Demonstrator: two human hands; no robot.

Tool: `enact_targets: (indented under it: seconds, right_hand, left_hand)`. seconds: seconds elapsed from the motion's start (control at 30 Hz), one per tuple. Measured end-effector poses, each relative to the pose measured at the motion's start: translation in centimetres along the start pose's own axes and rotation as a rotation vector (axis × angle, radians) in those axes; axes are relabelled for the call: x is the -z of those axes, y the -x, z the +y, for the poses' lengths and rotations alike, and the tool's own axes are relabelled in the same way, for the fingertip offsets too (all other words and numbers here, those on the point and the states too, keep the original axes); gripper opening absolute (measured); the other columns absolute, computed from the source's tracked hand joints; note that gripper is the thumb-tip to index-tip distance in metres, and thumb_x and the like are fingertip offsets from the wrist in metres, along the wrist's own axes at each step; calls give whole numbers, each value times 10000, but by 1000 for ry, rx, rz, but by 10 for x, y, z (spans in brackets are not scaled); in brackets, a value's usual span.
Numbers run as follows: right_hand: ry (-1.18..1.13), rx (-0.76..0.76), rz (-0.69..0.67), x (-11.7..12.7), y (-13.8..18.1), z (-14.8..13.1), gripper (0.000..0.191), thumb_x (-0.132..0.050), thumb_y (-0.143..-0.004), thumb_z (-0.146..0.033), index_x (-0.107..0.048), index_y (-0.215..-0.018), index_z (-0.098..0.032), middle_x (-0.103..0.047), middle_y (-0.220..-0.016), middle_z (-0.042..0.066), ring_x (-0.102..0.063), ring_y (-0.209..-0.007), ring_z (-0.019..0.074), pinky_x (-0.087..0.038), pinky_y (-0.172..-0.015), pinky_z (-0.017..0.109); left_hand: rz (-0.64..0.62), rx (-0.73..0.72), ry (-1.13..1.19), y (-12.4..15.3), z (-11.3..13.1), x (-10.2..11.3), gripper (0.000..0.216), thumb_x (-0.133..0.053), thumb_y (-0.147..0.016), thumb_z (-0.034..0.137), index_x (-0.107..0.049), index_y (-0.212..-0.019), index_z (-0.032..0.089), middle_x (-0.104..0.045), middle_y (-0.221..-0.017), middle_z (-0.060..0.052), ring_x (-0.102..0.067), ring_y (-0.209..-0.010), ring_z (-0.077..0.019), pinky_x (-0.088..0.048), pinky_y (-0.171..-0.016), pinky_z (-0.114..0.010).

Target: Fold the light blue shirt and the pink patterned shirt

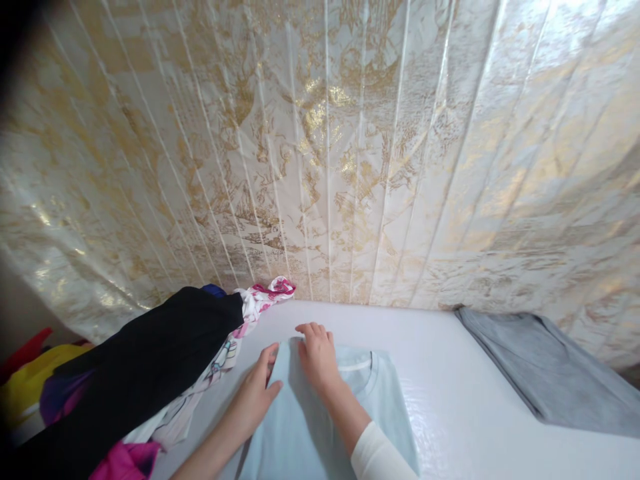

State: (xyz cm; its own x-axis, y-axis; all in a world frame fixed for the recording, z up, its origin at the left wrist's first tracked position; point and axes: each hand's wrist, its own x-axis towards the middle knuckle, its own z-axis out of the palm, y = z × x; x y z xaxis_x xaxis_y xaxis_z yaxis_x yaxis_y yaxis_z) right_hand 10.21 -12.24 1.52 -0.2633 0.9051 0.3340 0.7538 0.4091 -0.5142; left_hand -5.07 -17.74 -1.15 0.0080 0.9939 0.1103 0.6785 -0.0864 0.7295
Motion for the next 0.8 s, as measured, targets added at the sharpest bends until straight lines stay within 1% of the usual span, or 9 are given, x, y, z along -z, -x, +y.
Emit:
enact_targets:
  seconds: [0.1,0.17,0.27,0.37,0.47,0.57,0.67,0.73,0.8]
  right_hand:
    - [43,65,8,17,28,12,454,-416,-825,-28,-538,-1234,-182,-580,-1329,99,-490,-1257,214,-375,-975,370]
    - [162,151,40,27,58,27,476,-374,-860,-52,-496,-1308,-157,-499,-1427,120,-392,-1359,226,-351,-1031,408]
    - [360,224,108,36,106,55,460,-412,-945,-236,-425,-1400,-168,-415,-1494,121,-367,-1382,245,-368,-1038,422]
    - [497,171,166,36,138,79,583,-434,-954,-436,-360,-1454,-145,-368,-1514,136,-349,-1392,265,-393,-1036,429]
    - [539,45,110,33,145,91,637,-402,-943,-543,-390,-1449,-155,-373,-1508,120,-359,-1385,284,-399,-1049,461]
    - [495,-78,7,35,138,94,642,-377,-936,-585,-411,-1445,-195,-335,-1526,86,-315,-1405,290,-371,-1085,488]
    - [392,-114,-46,43,132,101,617,-361,-947,-567,-404,-1450,-212,-316,-1535,74,-285,-1417,282,-350,-1105,502]
    - [302,-104,-26,52,130,113,565,-323,-976,-499,-395,-1453,-206,-337,-1528,80,-301,-1411,262,-365,-1103,485]
    - [235,-110,39,60,128,129,528,-306,-988,-432,-394,-1452,-197,-360,-1519,92,-312,-1406,247,-386,-1096,454]
  left_hand:
    - [87,-144,-250,-1,2,-2,574,-436,-762,12,-431,-1321,139,-547,-1308,-140,-523,-1222,-242,-421,-1016,-392]
    - [157,-259,-420,5,7,-5,537,-389,-831,42,-428,-1352,169,-480,-1400,-132,-474,-1274,-260,-411,-1021,-439]
    - [180,-447,-570,15,14,-17,521,-366,-908,123,-354,-1426,177,-357,-1512,-117,-360,-1368,-263,-404,-1032,-448]
    - [160,-569,-653,18,14,-33,536,-443,-947,313,-348,-1432,107,-349,-1509,-161,-324,-1389,-285,-405,-1036,-441]
    - [148,-600,-695,18,8,-42,589,-451,-953,440,-372,-1425,96,-376,-1491,-171,-344,-1378,-295,-400,-1039,-440]
    - [131,-603,-712,18,4,-41,584,-427,-962,476,-370,-1443,150,-371,-1501,-137,-352,-1374,-295,-383,-1052,-453]
    - [100,-594,-736,19,4,-37,569,-444,-955,473,-392,-1440,180,-370,-1502,-129,-376,-1359,-308,-390,-1041,-466]
    - [78,-595,-750,22,5,-34,569,-457,-951,461,-397,-1439,175,-363,-1503,-134,-376,-1359,-313,-403,-1028,-464]
    - [53,-623,-747,25,7,-33,575,-442,-957,463,-378,-1448,170,-343,-1512,-128,-355,-1374,-299,-415,-1019,-442]
